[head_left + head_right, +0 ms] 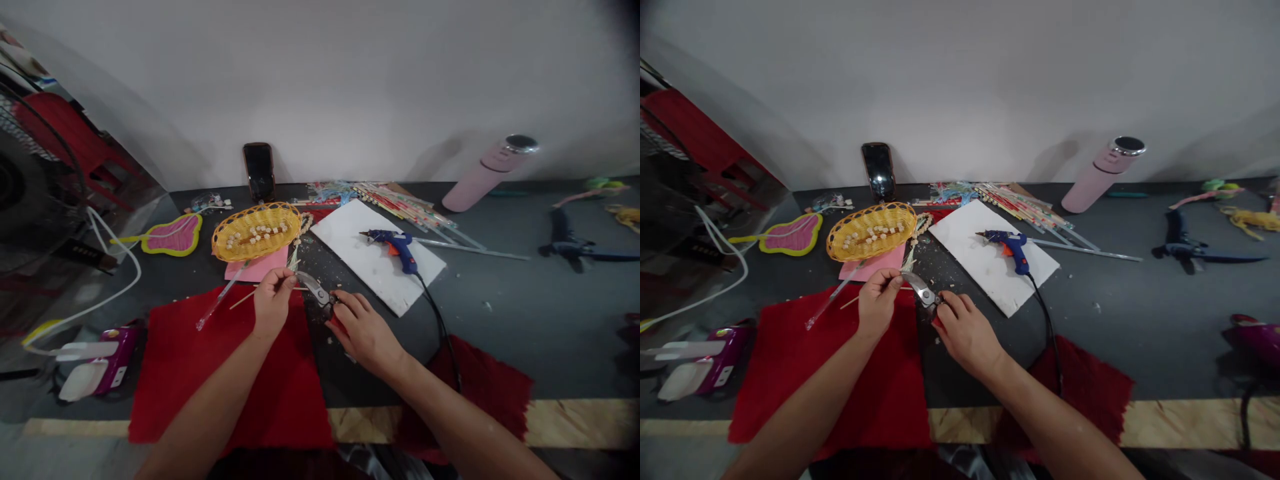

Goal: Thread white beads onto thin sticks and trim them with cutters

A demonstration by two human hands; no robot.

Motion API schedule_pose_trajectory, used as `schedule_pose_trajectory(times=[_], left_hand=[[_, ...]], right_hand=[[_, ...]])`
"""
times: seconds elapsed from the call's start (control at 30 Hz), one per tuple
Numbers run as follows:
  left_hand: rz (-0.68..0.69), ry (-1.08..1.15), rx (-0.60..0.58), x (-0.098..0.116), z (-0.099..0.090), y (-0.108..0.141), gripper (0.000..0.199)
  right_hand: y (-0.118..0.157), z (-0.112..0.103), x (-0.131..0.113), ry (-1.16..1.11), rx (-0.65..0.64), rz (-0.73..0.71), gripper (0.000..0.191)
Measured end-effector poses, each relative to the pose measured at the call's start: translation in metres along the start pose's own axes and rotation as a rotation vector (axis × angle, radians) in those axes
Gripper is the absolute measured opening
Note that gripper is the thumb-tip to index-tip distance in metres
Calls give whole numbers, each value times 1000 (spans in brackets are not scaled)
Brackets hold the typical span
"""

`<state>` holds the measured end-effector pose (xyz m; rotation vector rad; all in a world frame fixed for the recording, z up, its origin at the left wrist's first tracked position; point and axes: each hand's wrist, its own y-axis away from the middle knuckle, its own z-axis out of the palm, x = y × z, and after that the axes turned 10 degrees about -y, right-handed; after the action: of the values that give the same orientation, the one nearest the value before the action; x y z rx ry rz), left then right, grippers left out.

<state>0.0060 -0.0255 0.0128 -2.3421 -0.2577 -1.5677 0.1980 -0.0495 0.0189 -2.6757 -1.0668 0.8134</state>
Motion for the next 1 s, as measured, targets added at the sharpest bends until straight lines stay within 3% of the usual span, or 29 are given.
schedule_pose_trajectory(times=[1.0], left_hand=[[47,-69,-19,1,-3,-3,13]], right_hand=[[0,-3,-1,-63,26,-27,8]])
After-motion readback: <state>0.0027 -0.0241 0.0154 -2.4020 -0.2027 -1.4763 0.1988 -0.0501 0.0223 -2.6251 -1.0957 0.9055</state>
